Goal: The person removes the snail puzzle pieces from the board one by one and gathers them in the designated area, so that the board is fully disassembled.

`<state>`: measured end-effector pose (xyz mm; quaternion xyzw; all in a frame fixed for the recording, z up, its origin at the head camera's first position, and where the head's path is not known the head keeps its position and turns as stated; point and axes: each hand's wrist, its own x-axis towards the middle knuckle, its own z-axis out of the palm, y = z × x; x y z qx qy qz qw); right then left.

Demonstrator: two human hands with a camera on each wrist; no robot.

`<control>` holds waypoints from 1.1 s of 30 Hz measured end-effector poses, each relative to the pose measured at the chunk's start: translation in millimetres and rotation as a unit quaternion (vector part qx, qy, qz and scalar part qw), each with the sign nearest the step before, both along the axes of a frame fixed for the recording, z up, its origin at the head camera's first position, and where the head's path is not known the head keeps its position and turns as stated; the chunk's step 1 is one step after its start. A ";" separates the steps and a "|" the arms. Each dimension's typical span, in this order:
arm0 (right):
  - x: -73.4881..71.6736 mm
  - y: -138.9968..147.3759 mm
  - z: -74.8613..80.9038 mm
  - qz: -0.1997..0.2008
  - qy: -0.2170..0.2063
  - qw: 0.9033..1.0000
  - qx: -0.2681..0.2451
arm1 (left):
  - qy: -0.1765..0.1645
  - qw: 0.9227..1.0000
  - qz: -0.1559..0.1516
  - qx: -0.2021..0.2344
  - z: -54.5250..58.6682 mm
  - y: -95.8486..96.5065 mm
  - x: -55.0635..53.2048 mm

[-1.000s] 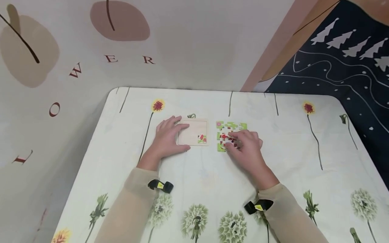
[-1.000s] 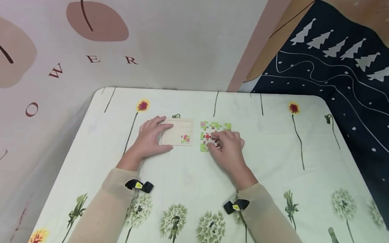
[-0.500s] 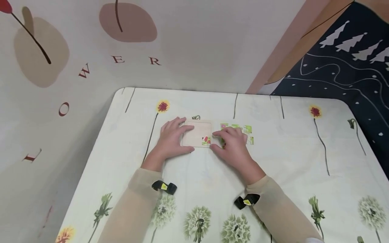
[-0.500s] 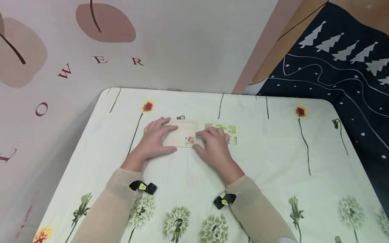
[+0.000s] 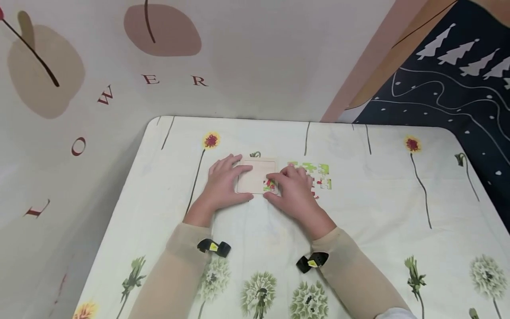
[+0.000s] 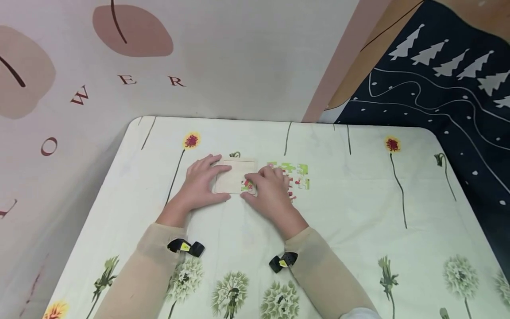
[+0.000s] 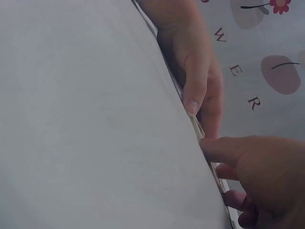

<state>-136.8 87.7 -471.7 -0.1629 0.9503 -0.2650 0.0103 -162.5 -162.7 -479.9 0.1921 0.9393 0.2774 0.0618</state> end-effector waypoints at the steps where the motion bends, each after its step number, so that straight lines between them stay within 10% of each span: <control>1: -0.2 -0.5 -0.2 -0.002 -0.003 1.000 -0.001 | 0.000 1.000 0.000 0.000 -0.1 -0.1 0.0; 25: -1.0 -1.3 2.8 -0.014 0.003 0.999 -0.040 | -0.002 1.000 0.000 -0.006 0.3 1.6 0.8; 33: 0.5 13.5 -0.5 0.002 0.066 0.990 -0.129 | 0.000 1.000 0.000 -0.008 -0.2 1.3 0.6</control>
